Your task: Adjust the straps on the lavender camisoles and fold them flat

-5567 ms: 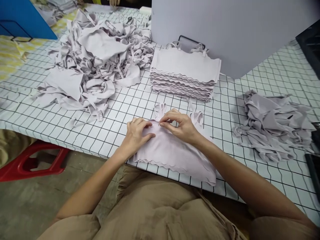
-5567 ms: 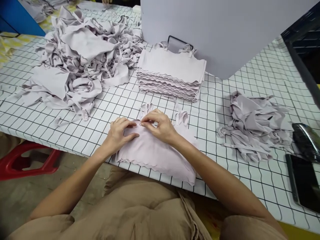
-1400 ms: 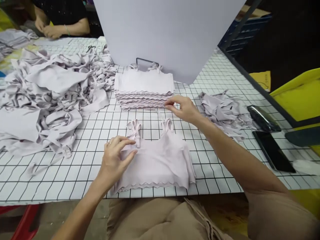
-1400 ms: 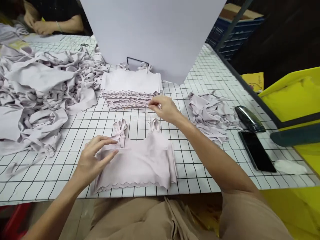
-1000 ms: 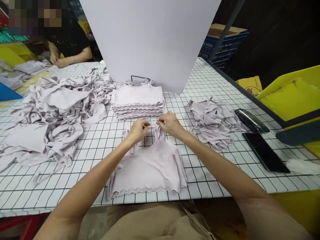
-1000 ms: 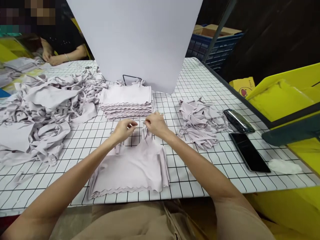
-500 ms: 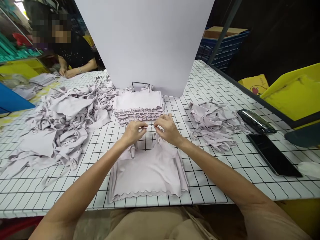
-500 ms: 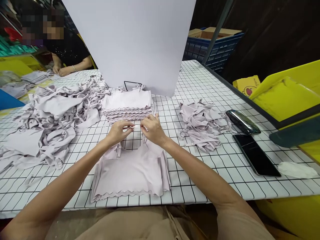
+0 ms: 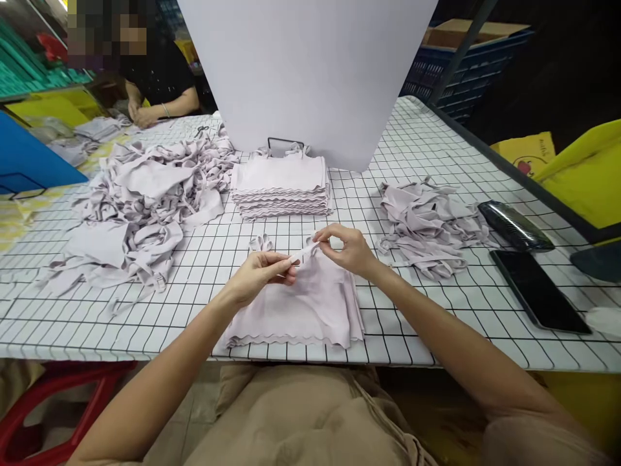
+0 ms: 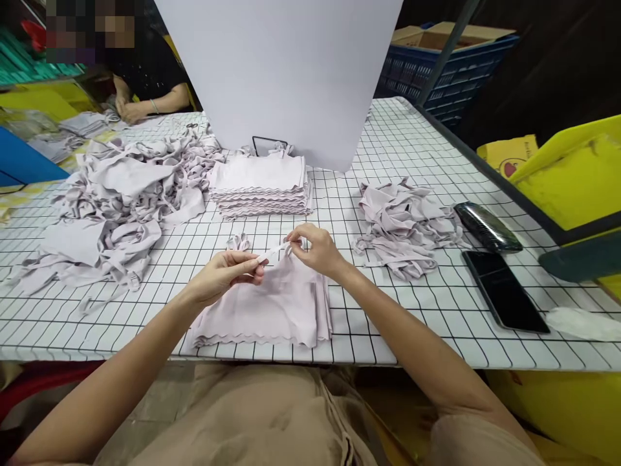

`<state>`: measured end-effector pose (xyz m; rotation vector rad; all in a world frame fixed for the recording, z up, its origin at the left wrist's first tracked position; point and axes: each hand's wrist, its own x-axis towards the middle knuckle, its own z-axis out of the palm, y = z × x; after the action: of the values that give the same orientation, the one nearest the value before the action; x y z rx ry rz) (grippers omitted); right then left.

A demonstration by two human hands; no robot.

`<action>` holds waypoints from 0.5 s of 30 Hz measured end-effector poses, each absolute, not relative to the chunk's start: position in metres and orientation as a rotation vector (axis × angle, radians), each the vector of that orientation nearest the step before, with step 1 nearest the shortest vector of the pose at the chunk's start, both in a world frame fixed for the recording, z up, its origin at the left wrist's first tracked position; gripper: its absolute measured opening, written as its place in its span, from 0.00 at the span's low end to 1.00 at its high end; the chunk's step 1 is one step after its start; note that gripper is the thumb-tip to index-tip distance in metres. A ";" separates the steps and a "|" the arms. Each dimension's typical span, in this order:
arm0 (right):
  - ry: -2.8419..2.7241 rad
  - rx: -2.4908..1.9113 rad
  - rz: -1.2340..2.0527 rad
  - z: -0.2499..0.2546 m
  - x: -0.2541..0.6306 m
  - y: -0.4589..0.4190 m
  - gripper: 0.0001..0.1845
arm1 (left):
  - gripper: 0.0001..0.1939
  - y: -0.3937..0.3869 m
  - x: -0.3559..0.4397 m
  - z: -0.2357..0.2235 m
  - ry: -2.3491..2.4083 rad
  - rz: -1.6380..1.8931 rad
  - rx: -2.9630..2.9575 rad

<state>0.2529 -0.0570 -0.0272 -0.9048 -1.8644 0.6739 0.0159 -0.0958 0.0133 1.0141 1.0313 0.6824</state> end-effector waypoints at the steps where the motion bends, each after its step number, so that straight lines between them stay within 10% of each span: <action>1: -1.877 -0.898 0.841 -0.024 0.254 -0.061 0.07 | 0.21 -0.098 0.017 0.016 1.033 0.682 1.024; 5: -1.911 -0.743 1.285 -0.007 0.247 -0.075 0.24 | 0.21 -0.099 0.023 0.025 1.023 0.681 1.084; 15: -1.854 -0.860 0.938 -0.003 0.244 -0.094 0.05 | 0.18 -0.099 0.035 0.018 1.009 0.698 1.154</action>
<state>0.2442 -0.0942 -0.0031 -0.8602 -1.8538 0.9384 0.0353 -0.0990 0.0178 1.1541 1.0088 0.6976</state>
